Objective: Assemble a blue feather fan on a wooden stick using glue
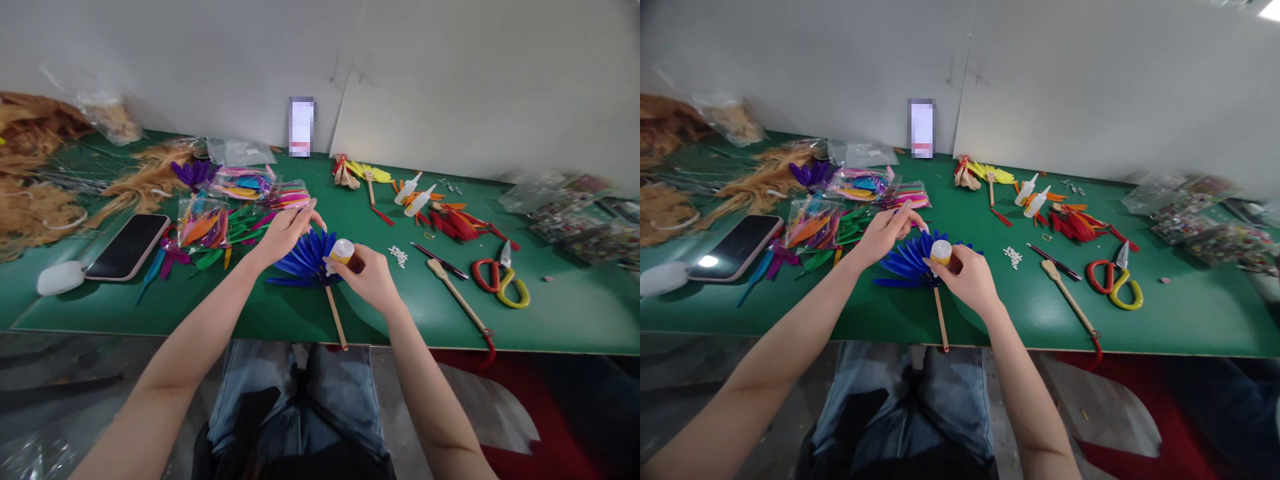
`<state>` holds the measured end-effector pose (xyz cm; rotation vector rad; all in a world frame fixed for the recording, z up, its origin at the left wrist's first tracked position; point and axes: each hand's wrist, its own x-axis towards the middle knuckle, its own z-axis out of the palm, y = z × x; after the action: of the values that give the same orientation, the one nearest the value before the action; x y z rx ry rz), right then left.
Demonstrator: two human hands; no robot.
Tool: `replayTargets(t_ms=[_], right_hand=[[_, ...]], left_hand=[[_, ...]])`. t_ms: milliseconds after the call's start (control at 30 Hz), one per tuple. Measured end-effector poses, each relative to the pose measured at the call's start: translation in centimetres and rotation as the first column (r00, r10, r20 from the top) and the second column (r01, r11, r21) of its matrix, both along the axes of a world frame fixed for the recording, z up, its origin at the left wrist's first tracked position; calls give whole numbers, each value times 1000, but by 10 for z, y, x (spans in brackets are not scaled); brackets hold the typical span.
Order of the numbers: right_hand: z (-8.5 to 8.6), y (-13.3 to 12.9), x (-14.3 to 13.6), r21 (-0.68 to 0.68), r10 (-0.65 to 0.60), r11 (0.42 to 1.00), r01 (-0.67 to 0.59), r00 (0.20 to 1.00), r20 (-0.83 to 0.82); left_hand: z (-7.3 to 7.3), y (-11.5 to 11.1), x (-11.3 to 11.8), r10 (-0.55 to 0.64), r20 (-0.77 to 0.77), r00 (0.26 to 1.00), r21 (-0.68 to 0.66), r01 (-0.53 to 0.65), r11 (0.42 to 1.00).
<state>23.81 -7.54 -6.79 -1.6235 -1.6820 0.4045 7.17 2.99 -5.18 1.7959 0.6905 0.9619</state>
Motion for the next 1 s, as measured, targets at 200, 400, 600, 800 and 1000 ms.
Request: replayTargets(t_ms=[200, 400, 600, 800, 1000], right_hand=[[1, -1, -3, -25, 44, 999, -44, 999, -16], [0, -2, -5, -28, 54, 998, -55, 998, -41], [7, -4, -5, 0, 36, 999, -37, 973, -228], [24, -7, 12, 87, 25, 994, 65, 645, -764], [26, -12, 34, 111, 83, 993, 32, 475, -876]], left_hand=[[1, 0, 0, 16, -6, 1000, 4, -16, 1000], [2, -2, 0, 8, -3, 1000, 9, -8, 1000], [1, 0, -2, 9, -17, 1000, 5, -9, 1000], [-3, 6, -2, 24, 61, 998, 10, -25, 1000], [-2, 5, -2, 37, 71, 997, -7, -36, 999]])
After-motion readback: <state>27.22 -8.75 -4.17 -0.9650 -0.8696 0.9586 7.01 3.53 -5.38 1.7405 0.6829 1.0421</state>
